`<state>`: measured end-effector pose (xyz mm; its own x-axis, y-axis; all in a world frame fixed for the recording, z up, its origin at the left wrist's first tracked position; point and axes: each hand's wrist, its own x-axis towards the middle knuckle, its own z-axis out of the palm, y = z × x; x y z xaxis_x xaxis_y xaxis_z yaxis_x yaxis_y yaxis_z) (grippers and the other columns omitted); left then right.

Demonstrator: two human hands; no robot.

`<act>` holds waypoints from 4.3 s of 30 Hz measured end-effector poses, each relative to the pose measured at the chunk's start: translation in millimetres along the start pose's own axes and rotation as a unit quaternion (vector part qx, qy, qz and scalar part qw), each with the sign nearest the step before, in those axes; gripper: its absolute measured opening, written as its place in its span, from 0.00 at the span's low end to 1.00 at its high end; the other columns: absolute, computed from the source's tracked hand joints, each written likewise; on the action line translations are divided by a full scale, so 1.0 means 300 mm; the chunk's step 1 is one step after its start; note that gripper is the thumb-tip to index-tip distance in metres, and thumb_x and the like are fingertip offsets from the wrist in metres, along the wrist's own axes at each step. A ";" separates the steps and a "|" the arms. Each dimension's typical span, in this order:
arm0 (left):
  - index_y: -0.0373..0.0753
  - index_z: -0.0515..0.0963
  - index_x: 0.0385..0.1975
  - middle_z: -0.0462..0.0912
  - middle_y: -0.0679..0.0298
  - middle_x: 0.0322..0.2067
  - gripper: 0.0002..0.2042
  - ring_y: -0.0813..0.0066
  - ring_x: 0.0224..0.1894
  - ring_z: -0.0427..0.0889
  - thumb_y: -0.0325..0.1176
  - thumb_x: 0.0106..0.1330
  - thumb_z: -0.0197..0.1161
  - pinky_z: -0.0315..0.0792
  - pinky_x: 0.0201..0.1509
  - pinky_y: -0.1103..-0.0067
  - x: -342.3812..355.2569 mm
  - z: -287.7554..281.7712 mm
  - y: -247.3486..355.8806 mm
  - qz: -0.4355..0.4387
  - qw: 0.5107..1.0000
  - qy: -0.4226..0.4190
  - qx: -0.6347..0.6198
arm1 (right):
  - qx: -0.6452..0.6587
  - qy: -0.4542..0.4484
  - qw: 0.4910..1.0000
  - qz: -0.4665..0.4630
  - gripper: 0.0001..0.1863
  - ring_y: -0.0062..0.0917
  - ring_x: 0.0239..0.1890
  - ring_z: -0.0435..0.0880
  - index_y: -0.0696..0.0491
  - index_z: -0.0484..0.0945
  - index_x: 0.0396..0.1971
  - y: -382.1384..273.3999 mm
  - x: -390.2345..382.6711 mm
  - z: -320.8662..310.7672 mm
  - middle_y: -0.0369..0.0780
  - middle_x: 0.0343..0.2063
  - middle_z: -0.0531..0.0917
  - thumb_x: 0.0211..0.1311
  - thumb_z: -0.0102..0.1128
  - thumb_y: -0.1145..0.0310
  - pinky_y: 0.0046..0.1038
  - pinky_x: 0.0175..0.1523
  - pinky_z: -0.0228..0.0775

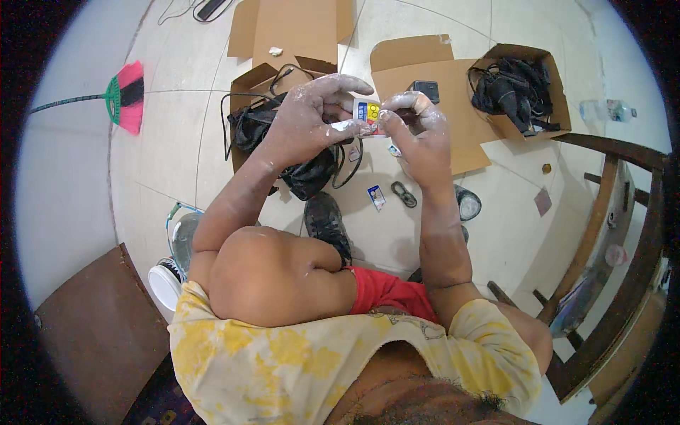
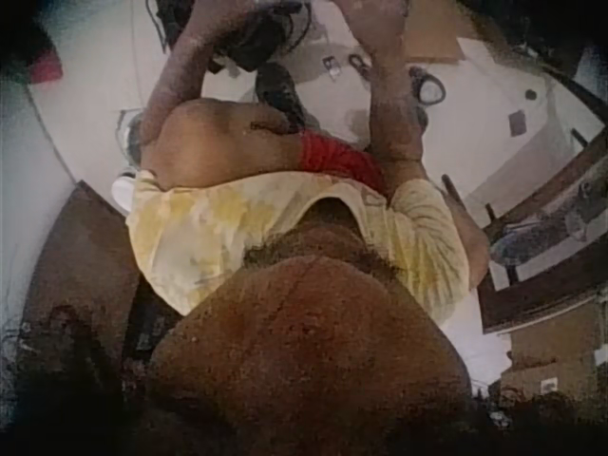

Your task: The person cleans a black electronic device with a white cloth, wiping the casing and the lens.

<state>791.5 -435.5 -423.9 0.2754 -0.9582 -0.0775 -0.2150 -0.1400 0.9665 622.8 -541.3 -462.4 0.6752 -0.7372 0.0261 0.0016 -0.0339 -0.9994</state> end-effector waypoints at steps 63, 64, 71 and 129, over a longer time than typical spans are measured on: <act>0.32 0.80 0.45 0.85 0.59 0.35 0.12 0.72 0.39 0.83 0.31 0.69 0.56 0.76 0.47 0.76 0.028 -0.407 -0.437 -0.057 0.960 0.192 0.197 | -0.254 0.058 0.961 0.097 0.17 0.44 0.50 0.80 0.60 0.72 0.50 0.536 -0.035 0.074 0.53 0.44 0.81 0.61 0.58 0.74 0.37 0.56 0.69; 0.33 0.79 0.46 0.85 0.59 0.37 0.12 0.71 0.41 0.83 0.31 0.68 0.57 0.75 0.49 0.76 0.009 -0.407 -0.480 -0.045 0.935 0.139 0.323 | -0.251 0.053 0.962 0.095 0.17 0.44 0.50 0.80 0.60 0.72 0.50 0.545 -0.037 0.088 0.53 0.44 0.81 0.61 0.58 0.74 0.37 0.56 0.69; 0.34 0.79 0.47 0.84 0.53 0.44 0.13 0.59 0.49 0.82 0.31 0.66 0.58 0.72 0.56 0.71 0.054 -0.251 -0.495 -0.027 0.952 -0.001 0.304 | -0.264 0.031 0.956 0.120 0.17 0.41 0.49 0.82 0.60 0.72 0.51 0.663 -0.072 0.078 0.52 0.43 0.82 0.62 0.57 0.74 0.36 0.56 0.71; 0.38 0.80 0.35 0.85 0.60 0.38 0.05 0.59 0.43 0.84 0.25 0.60 0.65 0.78 0.47 0.69 0.012 -0.042 -0.376 0.177 0.940 0.010 0.291 | 0.444 -0.128 0.794 0.395 0.27 0.40 0.45 0.84 0.57 0.70 0.57 0.451 -0.072 0.156 0.47 0.48 0.81 0.75 0.37 0.49 0.41 0.50 0.78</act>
<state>828.6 -420.0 -530.0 0.1060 -0.9665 0.2338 -0.7716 0.0684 0.6324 643.1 -498.3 -599.4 0.8518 -0.1263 -0.5085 -0.0541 0.9441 -0.3252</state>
